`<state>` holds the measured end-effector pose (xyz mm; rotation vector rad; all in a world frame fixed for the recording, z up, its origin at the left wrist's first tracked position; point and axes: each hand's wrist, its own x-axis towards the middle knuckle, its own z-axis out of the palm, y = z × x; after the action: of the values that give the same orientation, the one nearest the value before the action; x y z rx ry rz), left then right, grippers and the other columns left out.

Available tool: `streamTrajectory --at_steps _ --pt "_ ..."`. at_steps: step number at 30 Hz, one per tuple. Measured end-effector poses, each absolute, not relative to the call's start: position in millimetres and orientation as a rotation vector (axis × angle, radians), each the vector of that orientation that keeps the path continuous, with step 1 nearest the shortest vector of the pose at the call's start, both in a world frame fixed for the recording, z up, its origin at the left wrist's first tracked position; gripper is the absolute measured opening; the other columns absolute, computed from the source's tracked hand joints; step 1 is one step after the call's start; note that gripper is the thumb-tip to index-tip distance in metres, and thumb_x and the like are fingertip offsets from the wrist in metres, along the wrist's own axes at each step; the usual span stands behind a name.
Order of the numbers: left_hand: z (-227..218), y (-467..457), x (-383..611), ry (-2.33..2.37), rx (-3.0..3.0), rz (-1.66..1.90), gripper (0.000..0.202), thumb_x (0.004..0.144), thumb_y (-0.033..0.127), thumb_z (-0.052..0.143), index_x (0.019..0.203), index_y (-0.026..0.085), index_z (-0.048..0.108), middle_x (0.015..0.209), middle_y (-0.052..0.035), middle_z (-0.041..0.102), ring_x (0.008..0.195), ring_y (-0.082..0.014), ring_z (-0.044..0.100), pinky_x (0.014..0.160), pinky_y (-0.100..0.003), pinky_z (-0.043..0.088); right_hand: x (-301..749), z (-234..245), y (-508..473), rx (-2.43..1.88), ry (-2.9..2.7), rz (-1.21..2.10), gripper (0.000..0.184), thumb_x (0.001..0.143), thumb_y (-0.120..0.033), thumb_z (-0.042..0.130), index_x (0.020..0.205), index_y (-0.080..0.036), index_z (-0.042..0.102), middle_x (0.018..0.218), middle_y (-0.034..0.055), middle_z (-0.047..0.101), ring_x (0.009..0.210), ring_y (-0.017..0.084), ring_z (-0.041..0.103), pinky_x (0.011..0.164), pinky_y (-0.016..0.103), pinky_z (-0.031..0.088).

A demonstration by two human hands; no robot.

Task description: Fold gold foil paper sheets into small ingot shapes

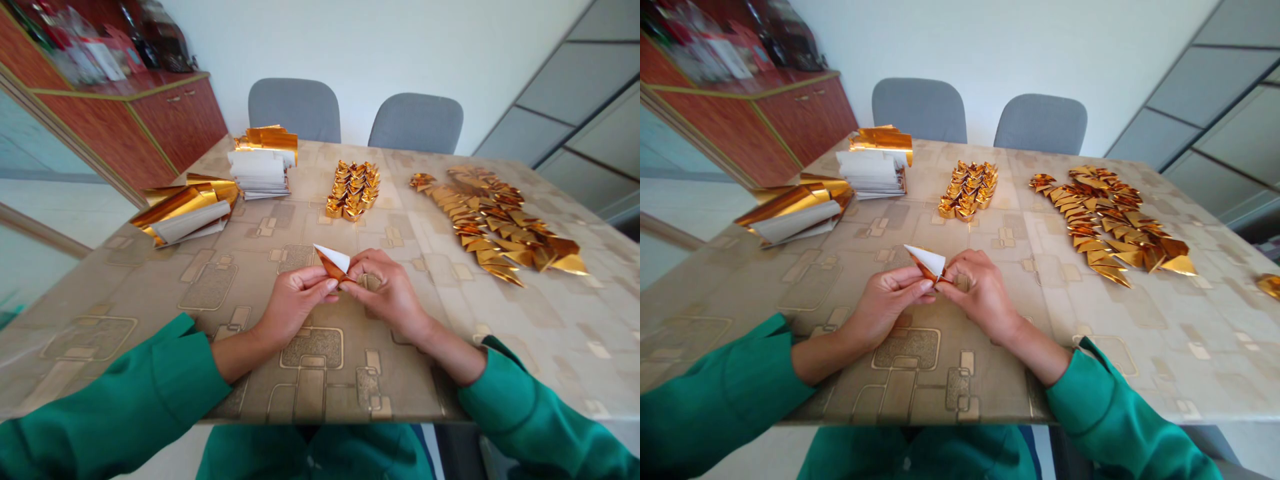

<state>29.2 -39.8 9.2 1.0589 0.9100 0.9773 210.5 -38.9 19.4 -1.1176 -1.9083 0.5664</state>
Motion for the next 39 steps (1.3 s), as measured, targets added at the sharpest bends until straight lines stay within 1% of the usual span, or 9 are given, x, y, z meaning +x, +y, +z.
streamTrajectory --at_steps 4,9,12,17,21,25,28,34,39 --pt "7 -39 29 0.892 1.041 0.928 0.024 0.075 0.032 0.077 0.093 0.016 0.076 0.096 -0.0067 0.075 0.082 -0.0168 0.068 0.074 -0.028 0.058 210 23 -41 -1.112 -1.969 0.516 0.013 0.082 -0.020 0.072 0.076 -0.020 0.061 0.082 0.0014 0.065 0.082 0.016 0.059 0.076 0.031 0.046" --pt "4 -38 28 0.875 0.914 0.930 0.021 0.072 0.031 0.080 0.082 0.015 0.074 0.082 -0.0028 0.072 0.074 -0.0128 0.066 0.072 -0.025 0.058 209 19 -41 -1.100 -1.879 0.828 0.015 0.084 -0.027 0.069 0.078 -0.020 0.057 0.074 -0.0013 0.060 0.069 0.013 0.056 0.064 0.026 0.044" --pt "4 -37 27 0.869 0.881 0.932 0.020 0.072 0.031 0.081 0.081 0.015 0.073 0.080 -0.0021 0.070 0.073 -0.0125 0.066 0.072 -0.025 0.057 207 15 -40 -1.098 -1.758 0.947 0.018 0.083 -0.030 0.068 0.081 -0.021 0.053 0.074 -0.0027 0.058 0.067 0.012 0.054 0.062 0.025 0.044" --pt "5 -38 27 0.854 0.897 0.898 0.021 0.072 0.031 0.080 0.084 0.015 0.073 0.083 -0.0032 0.071 0.074 -0.0125 0.065 0.071 -0.025 0.056 206 10 -39 -1.099 -1.684 1.007 0.021 0.081 -0.034 0.070 0.081 -0.021 0.052 0.074 -0.0034 0.054 0.067 0.011 0.050 0.061 0.025 0.042" --pt "6 -37 28 0.865 0.857 0.901 0.020 0.070 0.029 0.082 0.080 0.015 0.072 0.082 -0.0025 0.071 0.072 -0.0118 0.065 0.071 -0.025 0.056 206 8 -38 -1.053 -1.626 1.109 0.025 0.080 -0.038 0.071 0.082 -0.021 0.052 0.073 -0.0034 0.053 0.066 0.012 0.049 0.060 0.025 0.040" --pt "6 -36 28 0.865 0.838 0.938 0.022 0.072 0.029 0.080 0.088 0.016 0.073 0.091 -0.0031 0.071 0.077 -0.0118 0.065 0.072 -0.025 0.056 209 9 -36 -1.076 -1.557 1.204 0.032 0.075 -0.044 0.073 0.084 -0.022 0.052 0.073 -0.0029 0.055 0.066 0.012 0.050 0.057 0.025 0.041" --pt "6 -36 28 0.862 0.861 0.957 0.020 0.074 0.029 0.078 0.089 0.017 0.073 0.092 -0.0027 0.071 0.079 -0.0125 0.065 0.073 -0.026 0.056 210 12 -37 -1.128 -1.562 1.230 0.029 0.076 -0.044 0.072 0.079 -0.021 0.054 0.072 -0.0026 0.057 0.062 0.011 0.050 0.055 0.025 0.040" --pt "6 -39 28 0.872 0.902 0.966 0.021 0.074 0.031 0.078 0.088 0.017 0.073 0.092 -0.0030 0.070 0.084 -0.0152 0.064 0.077 -0.030 0.057 208 15 -40 -1.192 -1.559 1.165 0.024 0.077 -0.039 0.069 0.071 -0.021 0.053 0.065 -0.0034 0.054 0.056 0.010 0.045 0.052 0.024 0.038" --pt "9 -37 29 0.917 1.022 1.011 0.021 0.075 0.033 0.076 0.086 0.016 0.073 0.087 -0.0028 0.069 0.078 -0.0141 0.062 0.069 -0.026 0.055 204 13 -40 -1.174 -1.564 1.112 0.023 0.078 -0.038 0.068 0.074 -0.021 0.054 0.068 -0.0029 0.055 0.059 0.011 0.048 0.055 0.024 0.038"
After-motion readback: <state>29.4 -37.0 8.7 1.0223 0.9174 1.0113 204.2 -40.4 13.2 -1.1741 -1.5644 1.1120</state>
